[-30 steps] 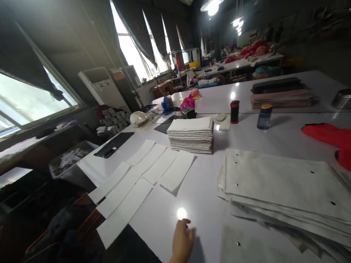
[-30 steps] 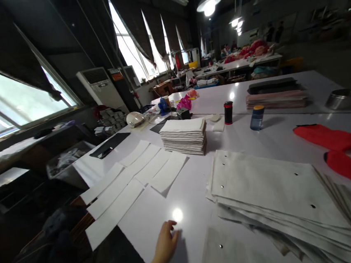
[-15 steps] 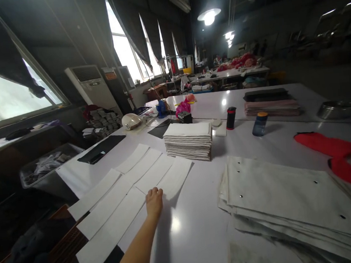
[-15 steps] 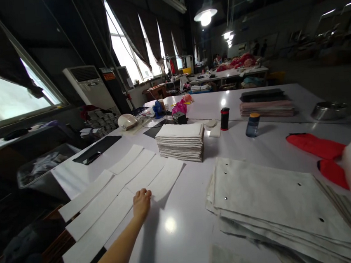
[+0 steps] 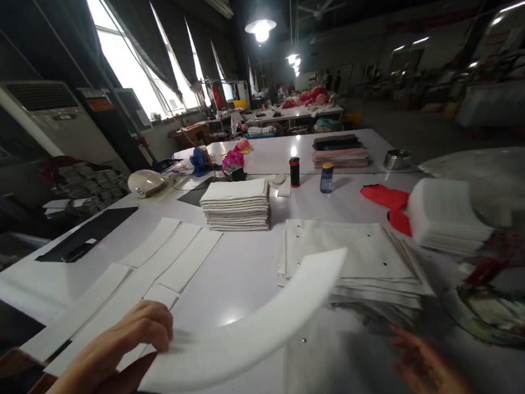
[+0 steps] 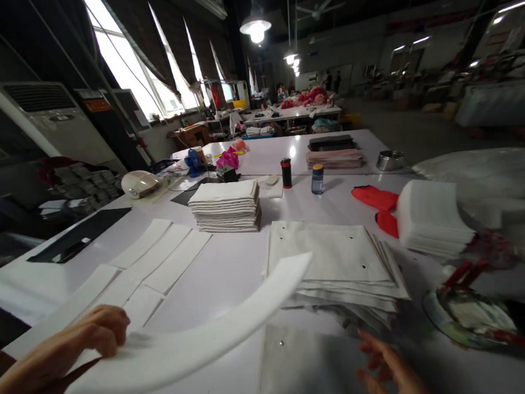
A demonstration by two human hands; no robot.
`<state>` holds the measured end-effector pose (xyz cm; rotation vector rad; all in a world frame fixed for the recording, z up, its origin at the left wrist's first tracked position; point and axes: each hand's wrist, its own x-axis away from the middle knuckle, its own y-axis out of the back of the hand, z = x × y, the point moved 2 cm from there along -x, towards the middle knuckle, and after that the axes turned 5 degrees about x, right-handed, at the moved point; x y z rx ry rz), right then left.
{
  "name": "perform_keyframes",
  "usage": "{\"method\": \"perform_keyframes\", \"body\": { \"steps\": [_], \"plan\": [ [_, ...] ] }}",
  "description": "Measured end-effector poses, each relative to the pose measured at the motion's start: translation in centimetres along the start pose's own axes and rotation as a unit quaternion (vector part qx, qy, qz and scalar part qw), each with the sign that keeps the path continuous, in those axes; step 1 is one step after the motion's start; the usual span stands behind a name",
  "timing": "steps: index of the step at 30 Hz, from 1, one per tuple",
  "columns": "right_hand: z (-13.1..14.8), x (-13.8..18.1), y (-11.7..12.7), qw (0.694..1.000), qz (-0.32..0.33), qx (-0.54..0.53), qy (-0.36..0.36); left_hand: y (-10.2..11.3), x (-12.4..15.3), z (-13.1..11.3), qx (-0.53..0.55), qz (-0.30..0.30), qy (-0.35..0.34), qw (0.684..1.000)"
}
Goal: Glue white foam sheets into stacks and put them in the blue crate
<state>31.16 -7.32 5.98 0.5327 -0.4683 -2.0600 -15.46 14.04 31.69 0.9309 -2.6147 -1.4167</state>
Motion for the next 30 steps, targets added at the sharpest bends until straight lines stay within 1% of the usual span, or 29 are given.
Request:
{"method": "perform_keyframes", "body": {
  "steps": [1, 3, 5, 6, 8, 11, 13, 14, 15, 17, 20, 21, 23, 25, 27, 28, 30],
  "plan": [
    [0.8, -0.5, 0.5, 0.999, -0.008, -0.031, 0.007, -0.9, -0.2, -1.0, 0.047, 0.011, 0.002, 0.999],
    [2.4, -1.0, 1.9, 0.995, -0.027, -0.095, 0.020, -3.3, -1.2, -2.2, 0.141, 0.009, 0.010, 0.990],
    [3.3, -0.5, 3.6, 0.988, -0.024, -0.148, 0.022, -6.4, -2.5, -2.6, 0.235, 0.001, 0.035, 0.971],
    [3.3, 0.1, 4.4, 0.986, -0.019, -0.167, 0.015, -8.3, -3.1, -2.5, 0.281, 0.000, 0.054, 0.958],
    [2.2, 1.5, 5.8, 0.982, -0.012, -0.189, -0.021, -12.2, -4.2, -1.9, 0.370, 0.004, 0.100, 0.923],
    [-0.9, 3.6, 6.6, 0.971, -0.011, -0.211, -0.108, -17.9, -4.9, -0.3, 0.475, 0.000, 0.164, 0.865],
    [-2.8, 4.5, 6.6, 0.965, -0.024, -0.215, -0.147, -20.7, -4.9, 0.4, 0.509, 0.006, 0.191, 0.839],
    [-3.7, 4.8, 6.5, 0.964, -0.035, -0.210, -0.159, -21.7, -4.8, 0.5, 0.517, 0.018, 0.200, 0.832],
    [-4.4, 4.9, 6.4, 0.964, -0.043, -0.203, -0.167, -22.3, -4.8, 0.4, 0.521, 0.035, 0.204, 0.828],
    [-5.5, 5.0, 6.2, 0.964, -0.044, -0.191, -0.181, -22.8, -4.8, -0.4, 0.515, 0.076, 0.201, 0.830],
    [-6.6, 4.5, 5.8, 0.963, -0.008, -0.190, -0.192, -22.1, -5.2, -2.3, 0.492, 0.125, 0.176, 0.843],
    [-6.8, 4.3, 5.7, 0.964, 0.006, -0.191, -0.188, -21.7, -5.4, -2.9, 0.487, 0.134, 0.167, 0.847],
    [-7.0, 4.0, 5.6, 0.966, 0.015, -0.197, -0.168, -21.2, -5.6, -3.7, 0.486, 0.142, 0.155, 0.848],
    [-7.1, 3.9, 5.8, 0.962, 0.014, -0.213, -0.170, -21.1, -5.6, -3.6, 0.493, 0.137, 0.155, 0.845],
    [-7.3, 4.3, 6.2, 0.948, -0.001, -0.240, -0.210, -21.7, -5.4, -2.8, 0.503, 0.107, 0.169, 0.841],
    [-7.4, 4.5, 6.4, 0.939, -0.009, -0.253, -0.232, -22.3, -5.3, -2.0, 0.508, 0.079, 0.180, 0.839],
    [-7.6, 4.9, 6.5, 0.931, -0.012, -0.266, -0.249, -24.1, -5.1, 0.0, 0.506, 0.006, 0.213, 0.835]
  ]
}}
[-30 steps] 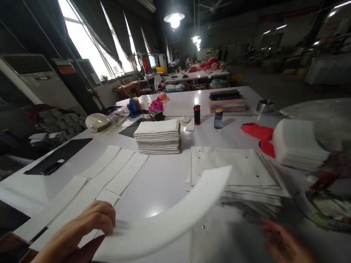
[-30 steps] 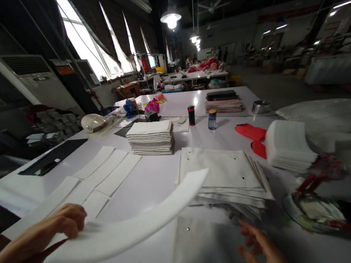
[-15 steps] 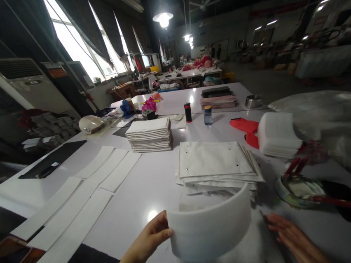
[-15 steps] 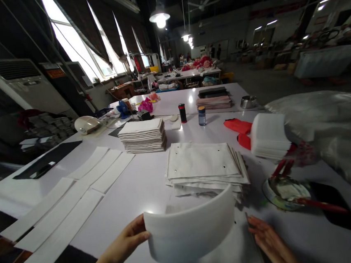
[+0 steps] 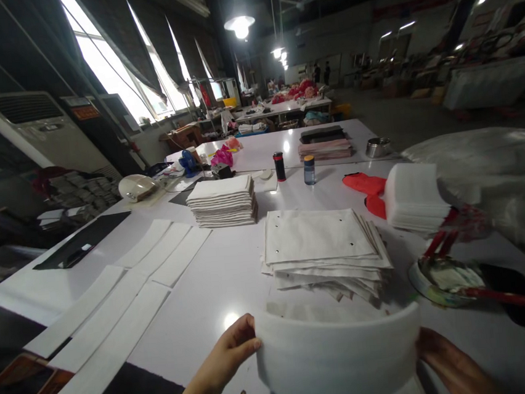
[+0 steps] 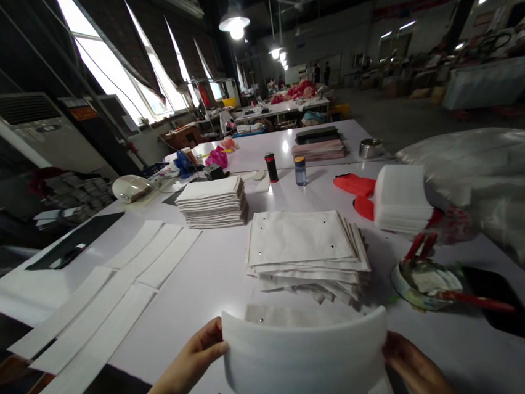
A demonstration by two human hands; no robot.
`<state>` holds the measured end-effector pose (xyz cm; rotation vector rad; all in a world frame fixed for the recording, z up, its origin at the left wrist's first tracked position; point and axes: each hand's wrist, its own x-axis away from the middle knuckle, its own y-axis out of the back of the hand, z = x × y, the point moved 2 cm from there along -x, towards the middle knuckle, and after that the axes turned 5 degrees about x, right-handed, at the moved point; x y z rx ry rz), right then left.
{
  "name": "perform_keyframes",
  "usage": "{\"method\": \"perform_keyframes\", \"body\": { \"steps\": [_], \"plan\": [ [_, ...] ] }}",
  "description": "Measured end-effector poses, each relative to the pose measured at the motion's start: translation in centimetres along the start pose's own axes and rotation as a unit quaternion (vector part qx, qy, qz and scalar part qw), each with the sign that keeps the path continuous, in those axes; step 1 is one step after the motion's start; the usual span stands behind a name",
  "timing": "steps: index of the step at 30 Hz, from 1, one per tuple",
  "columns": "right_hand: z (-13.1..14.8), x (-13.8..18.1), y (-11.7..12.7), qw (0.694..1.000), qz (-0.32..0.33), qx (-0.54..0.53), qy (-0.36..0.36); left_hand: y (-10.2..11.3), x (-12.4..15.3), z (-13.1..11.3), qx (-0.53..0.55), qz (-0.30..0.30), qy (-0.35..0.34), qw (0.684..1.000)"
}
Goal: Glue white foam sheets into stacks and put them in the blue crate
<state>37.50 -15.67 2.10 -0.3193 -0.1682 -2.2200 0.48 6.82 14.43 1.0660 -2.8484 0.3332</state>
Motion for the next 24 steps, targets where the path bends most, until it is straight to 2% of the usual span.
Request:
{"method": "perform_keyframes", "body": {
  "steps": [4, 7, 10, 13, 16, 24],
  "plan": [
    [-1.2, -0.5, -0.3, 0.998, -0.011, 0.068, 0.012, 1.4, -1.9, 5.9, -0.059, -0.176, 0.001, 0.983],
    [-2.7, -1.2, -0.8, 0.986, -0.050, 0.152, 0.043, 1.7, -2.6, 9.1, -0.182, -0.240, -0.003, 0.954],
    [-4.2, -1.5, -1.0, 0.972, -0.065, 0.216, 0.064, 1.6, -2.9, 10.6, -0.263, -0.242, -0.006, 0.934],
    [-5.3, -1.6, -1.1, 0.964, -0.060, 0.253, 0.059, 1.5, -3.2, 11.1, -0.294, -0.236, 0.000, 0.926],
    [-5.7, -1.6, -1.2, 0.960, -0.045, 0.273, 0.053, 1.8, -3.6, 11.4, -0.306, -0.241, 0.010, 0.921],
    [-5.2, -0.9, -1.8, 0.949, -0.073, 0.299, 0.069, 2.1, -4.0, 12.3, -0.298, -0.244, 0.030, 0.922]
  ]
}}
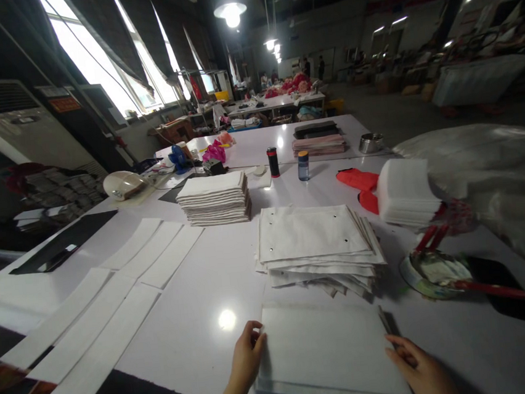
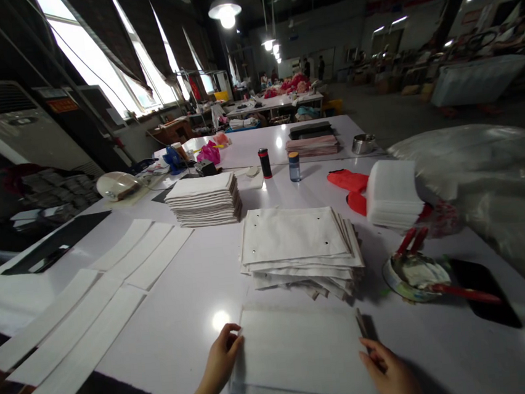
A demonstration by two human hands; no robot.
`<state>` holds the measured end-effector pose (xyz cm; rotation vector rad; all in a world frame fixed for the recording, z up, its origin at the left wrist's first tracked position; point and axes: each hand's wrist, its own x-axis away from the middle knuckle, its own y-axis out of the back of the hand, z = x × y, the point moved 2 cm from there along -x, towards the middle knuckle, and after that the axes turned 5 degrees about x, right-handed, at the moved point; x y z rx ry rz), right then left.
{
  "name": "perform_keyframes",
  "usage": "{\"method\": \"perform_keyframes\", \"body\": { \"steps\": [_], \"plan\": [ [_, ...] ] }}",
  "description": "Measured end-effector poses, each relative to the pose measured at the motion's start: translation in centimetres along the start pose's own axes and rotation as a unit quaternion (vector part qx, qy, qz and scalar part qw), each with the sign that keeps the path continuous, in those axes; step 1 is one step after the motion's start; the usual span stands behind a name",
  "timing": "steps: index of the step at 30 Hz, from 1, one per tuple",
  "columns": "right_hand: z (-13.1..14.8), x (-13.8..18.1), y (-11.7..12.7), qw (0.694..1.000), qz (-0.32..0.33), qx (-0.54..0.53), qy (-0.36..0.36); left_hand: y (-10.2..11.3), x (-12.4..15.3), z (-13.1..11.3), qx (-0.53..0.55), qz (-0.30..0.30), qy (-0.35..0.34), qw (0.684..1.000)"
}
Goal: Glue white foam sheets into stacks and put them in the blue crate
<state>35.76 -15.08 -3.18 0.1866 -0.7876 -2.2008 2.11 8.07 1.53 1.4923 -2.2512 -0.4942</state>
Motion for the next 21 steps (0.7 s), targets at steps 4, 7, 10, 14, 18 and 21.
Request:
{"method": "perform_keyframes", "body": {
  "steps": [4, 7, 10, 14, 18, 21],
  "plan": [
    [0.25, 0.26, -0.04, 1.000, -0.011, -0.008, 0.007, -0.12, -0.11, 0.26, -0.009, -0.001, 0.005, 1.000],
    [0.29, 0.33, -0.08, 1.000, -0.016, -0.003, 0.006, -0.22, -0.34, 0.33, -0.013, 0.005, 0.008, 1.000],
    [0.05, 0.36, -0.17, 1.000, -0.020, -0.008, 0.000, -0.25, -0.46, 0.18, -0.011, 0.007, 0.007, 1.000],
    [-0.23, 0.32, -0.27, 1.000, -0.019, -0.005, -0.009, -0.26, -0.37, -0.10, -0.012, 0.011, 0.007, 1.000],
    [-0.18, 0.25, -0.20, 1.000, -0.017, 0.010, -0.009, -0.27, -0.26, -0.24, -0.022, 0.010, 0.001, 1.000],
    [-0.27, 0.17, -0.20, 1.000, -0.015, 0.017, -0.012, -0.32, -0.28, -0.24, -0.022, 0.011, -0.006, 1.000]
  ]
}}
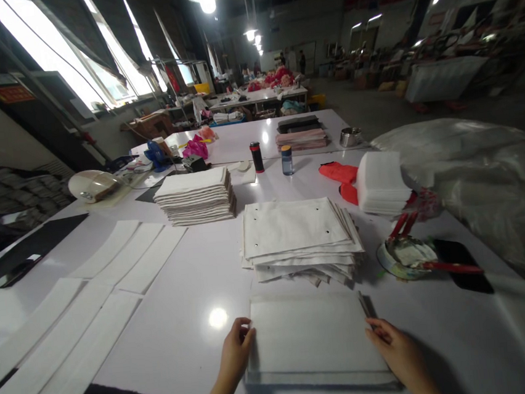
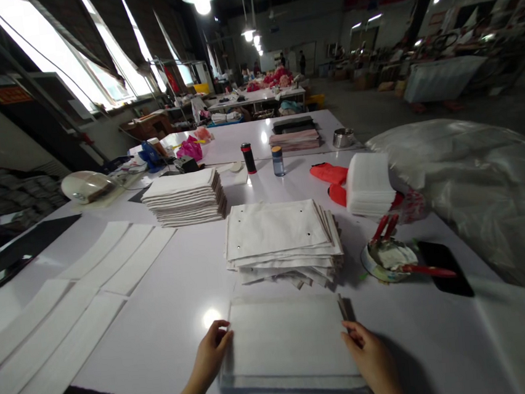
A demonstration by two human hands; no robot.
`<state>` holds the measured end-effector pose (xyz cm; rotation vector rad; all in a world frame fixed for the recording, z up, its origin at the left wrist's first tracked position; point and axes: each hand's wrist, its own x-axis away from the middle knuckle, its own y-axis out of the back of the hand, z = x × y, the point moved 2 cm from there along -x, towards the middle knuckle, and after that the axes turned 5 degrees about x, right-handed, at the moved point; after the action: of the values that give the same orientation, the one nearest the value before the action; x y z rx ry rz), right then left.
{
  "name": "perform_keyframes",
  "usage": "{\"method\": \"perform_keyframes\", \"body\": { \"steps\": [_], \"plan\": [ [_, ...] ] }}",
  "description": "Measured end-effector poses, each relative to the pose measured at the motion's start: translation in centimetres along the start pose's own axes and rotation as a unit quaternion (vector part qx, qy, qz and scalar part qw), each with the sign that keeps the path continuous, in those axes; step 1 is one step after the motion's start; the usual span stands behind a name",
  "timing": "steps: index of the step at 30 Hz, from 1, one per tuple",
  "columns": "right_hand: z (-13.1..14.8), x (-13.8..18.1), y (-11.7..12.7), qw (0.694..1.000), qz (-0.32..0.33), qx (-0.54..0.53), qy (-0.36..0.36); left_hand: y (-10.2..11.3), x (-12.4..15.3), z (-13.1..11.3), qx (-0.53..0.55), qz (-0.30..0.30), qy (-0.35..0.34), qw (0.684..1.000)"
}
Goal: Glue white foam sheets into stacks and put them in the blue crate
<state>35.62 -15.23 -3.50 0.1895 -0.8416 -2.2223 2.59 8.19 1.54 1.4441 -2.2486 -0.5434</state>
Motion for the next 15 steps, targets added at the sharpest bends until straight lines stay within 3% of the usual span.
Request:
{"method": "perform_keyframes", "body": {
  "steps": [6, 9, 11, 13, 15],
  "plan": [
    [-0.1, -0.2, -0.3, 1.000, -0.002, -0.002, 0.003, -0.2, -0.1, 0.5, -0.031, 0.013, -0.013, 0.999],
    [0.1, -0.2, -0.5, 1.000, -0.008, 0.002, 0.005, -0.1, -0.2, 0.2, -0.137, -0.013, -0.080, 0.987],
    [0.2, -0.2, -0.6, 1.000, -0.012, 0.012, 0.015, -0.2, -0.1, -0.8, -0.239, -0.013, -0.162, 0.957],
    [0.2, -0.2, -0.8, 0.999, -0.017, 0.032, 0.030, -0.9, 0.1, -2.2, -0.324, 0.034, -0.236, 0.915],
    [-0.1, -0.3, -1.0, 0.997, -0.022, 0.057, 0.051, -1.8, 0.5, -3.7, -0.378, 0.076, -0.262, 0.885]
  ]
}}
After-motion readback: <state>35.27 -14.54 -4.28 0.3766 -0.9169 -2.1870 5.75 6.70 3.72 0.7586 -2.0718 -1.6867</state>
